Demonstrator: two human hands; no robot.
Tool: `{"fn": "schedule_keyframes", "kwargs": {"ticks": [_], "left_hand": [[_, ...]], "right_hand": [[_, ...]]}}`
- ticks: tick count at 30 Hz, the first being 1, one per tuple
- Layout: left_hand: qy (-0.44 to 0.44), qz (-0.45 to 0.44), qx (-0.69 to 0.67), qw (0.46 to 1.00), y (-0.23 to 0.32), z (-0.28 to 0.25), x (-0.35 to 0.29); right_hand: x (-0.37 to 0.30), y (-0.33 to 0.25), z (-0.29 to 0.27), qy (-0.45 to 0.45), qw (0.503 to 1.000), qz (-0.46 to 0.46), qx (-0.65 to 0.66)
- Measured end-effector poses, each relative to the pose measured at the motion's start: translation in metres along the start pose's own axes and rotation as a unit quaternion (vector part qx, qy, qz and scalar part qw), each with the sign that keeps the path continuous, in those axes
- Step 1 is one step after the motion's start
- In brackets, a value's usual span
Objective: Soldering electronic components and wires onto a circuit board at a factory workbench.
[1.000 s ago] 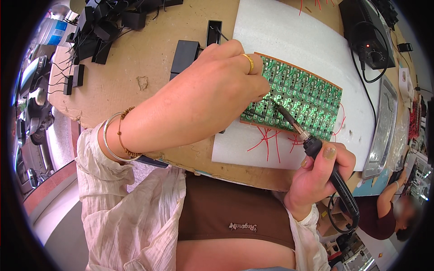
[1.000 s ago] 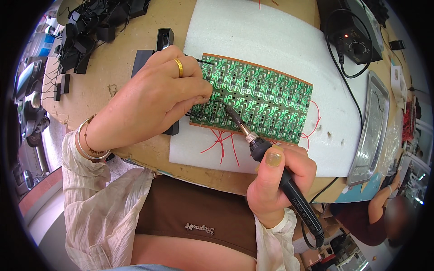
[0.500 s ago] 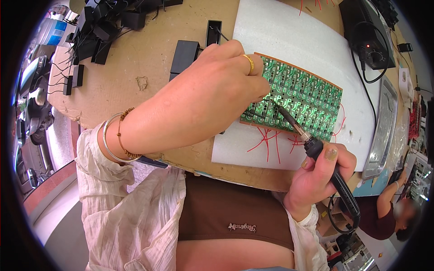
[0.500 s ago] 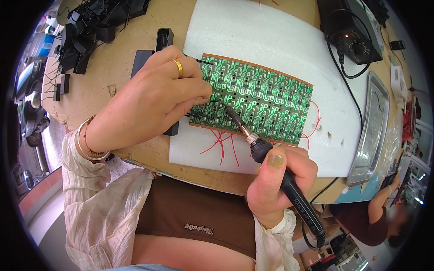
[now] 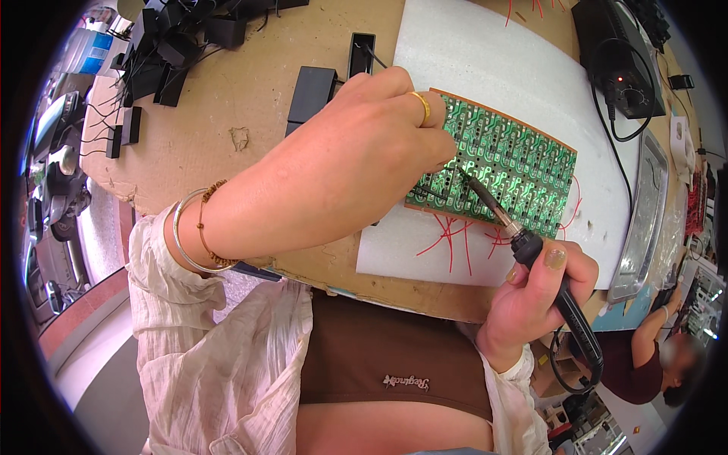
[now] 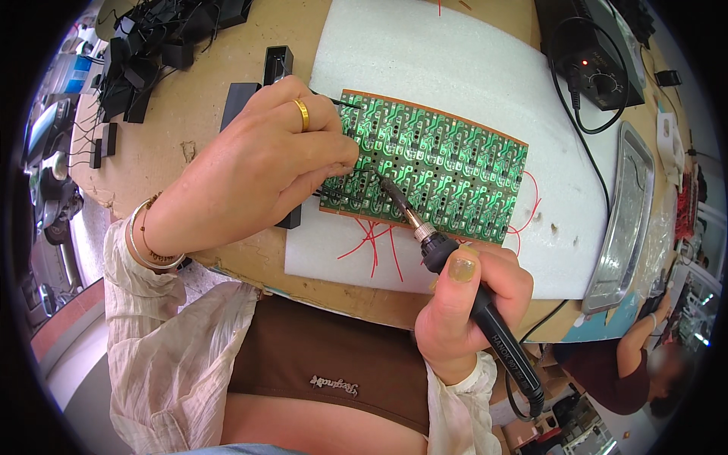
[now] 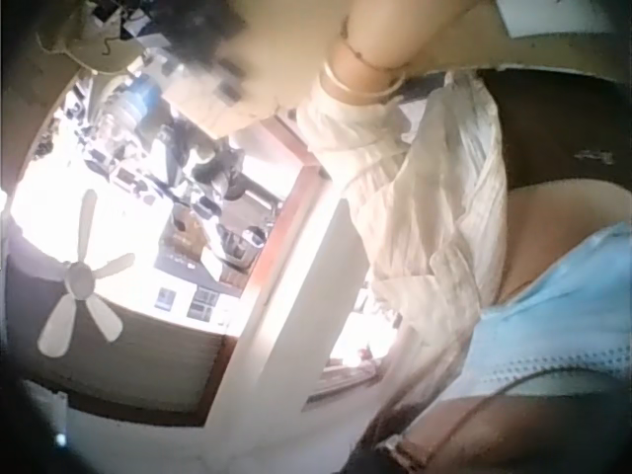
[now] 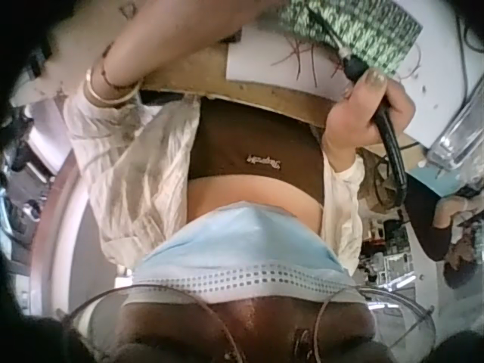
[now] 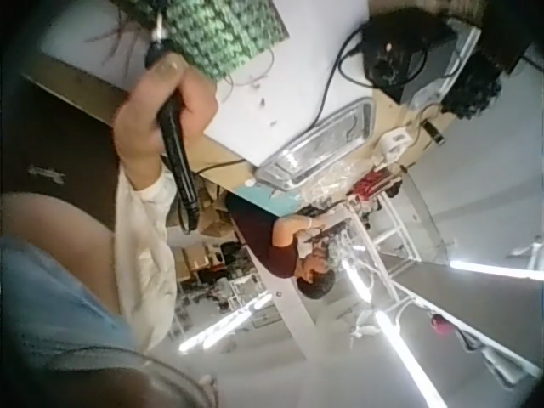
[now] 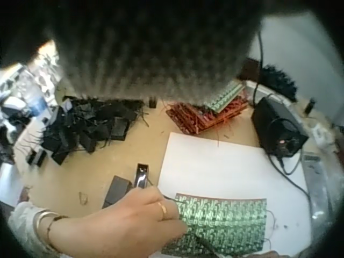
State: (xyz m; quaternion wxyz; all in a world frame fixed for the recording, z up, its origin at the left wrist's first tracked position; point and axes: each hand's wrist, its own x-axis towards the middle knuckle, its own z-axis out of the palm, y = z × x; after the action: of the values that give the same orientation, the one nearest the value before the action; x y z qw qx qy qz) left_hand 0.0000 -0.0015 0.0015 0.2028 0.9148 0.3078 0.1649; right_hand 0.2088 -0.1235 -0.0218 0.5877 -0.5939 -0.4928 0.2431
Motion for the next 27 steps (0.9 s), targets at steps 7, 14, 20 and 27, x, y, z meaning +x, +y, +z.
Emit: {"fn": "schedule_keyframes", "kwargs": {"ticks": [7,14,20,27], "left_hand": [[0.003,-0.001,-0.002,1.0,0.0,0.0003,0.0001],[0.005,-0.004,-0.001,1.0,0.001,-0.0003,0.0003],[-0.001,-0.001,0.002,1.0,0.0016,-0.0016,0.0007],[0.001,-0.007,-0.007,1.0,0.0016,-0.0011,0.0007]], "right_hand": [[0.0,0.0008,-0.0002,0.004,1.0,-0.003,-0.007],[0.0013,0.0027,-0.0008,0.019,0.998,-0.043,-0.044],[0.0026,0.0036,0.0002,0.068,0.995,-0.071,-0.002],[0.0025,0.0037,0.0005,0.067,0.994,-0.08,-0.008]]}}
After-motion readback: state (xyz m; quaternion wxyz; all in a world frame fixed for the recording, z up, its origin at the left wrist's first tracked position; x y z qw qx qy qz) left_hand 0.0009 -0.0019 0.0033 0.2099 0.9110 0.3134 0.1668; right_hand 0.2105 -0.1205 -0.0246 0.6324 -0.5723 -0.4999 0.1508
